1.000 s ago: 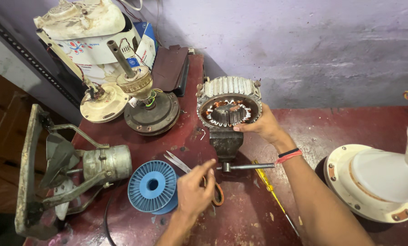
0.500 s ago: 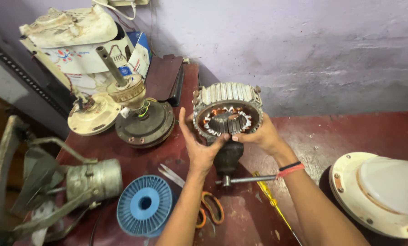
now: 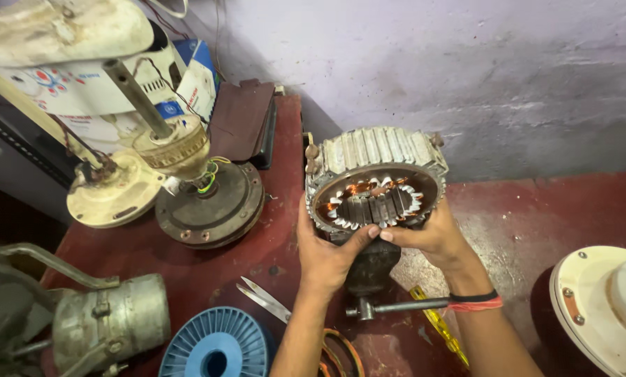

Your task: The person uses a yellow-handled screwdriver to pry and adjust copper windings inside a motor stator held in a bench vise. The person repeatedly rotates the stator and continues prying at different winding sections throughout the clip.

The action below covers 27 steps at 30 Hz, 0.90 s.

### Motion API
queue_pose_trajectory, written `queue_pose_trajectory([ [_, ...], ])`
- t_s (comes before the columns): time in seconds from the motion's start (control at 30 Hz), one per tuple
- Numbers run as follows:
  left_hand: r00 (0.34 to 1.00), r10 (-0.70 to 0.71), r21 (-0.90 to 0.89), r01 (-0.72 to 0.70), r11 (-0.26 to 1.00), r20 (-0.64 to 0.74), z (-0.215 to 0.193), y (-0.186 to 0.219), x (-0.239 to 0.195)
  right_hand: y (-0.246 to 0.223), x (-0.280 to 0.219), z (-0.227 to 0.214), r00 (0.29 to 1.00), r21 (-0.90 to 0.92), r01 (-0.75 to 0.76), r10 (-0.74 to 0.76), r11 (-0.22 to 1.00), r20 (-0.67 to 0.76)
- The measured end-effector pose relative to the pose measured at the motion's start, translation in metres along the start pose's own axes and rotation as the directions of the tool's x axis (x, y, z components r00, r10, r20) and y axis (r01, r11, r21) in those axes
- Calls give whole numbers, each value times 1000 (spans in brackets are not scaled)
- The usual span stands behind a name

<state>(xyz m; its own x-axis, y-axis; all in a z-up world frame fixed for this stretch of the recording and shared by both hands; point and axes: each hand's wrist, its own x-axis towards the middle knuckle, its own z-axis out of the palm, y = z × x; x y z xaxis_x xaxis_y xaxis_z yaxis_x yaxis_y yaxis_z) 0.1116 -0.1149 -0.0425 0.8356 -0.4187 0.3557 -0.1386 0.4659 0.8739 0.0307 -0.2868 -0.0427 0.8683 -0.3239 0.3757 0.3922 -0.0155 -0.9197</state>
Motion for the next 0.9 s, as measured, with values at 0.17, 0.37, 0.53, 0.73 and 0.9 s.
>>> queue_pose_trajectory([
  [0.17,1000,-7,-27,7,1000,6,1,-3,-2,6,-2,-6,999,166,-45,43,985,16],
  [0.37,1000,-15,-34,15,999,13,1,-1,-3,14,0,-12,998,209,-66,60,976,36],
  [0.53,999,48,7,-48,999,11,0,1,-3,11,2,-10,997,226,-72,66,971,31],
  [0.73,995,99,20,-98,995,-24,4,14,-8,-15,-18,7,999,170,-30,35,985,-24],
  [0.9,840,488,409,-369,834,-238,13,28,-29,-40,-68,21,918,-199,-156,67,968,-391],
])
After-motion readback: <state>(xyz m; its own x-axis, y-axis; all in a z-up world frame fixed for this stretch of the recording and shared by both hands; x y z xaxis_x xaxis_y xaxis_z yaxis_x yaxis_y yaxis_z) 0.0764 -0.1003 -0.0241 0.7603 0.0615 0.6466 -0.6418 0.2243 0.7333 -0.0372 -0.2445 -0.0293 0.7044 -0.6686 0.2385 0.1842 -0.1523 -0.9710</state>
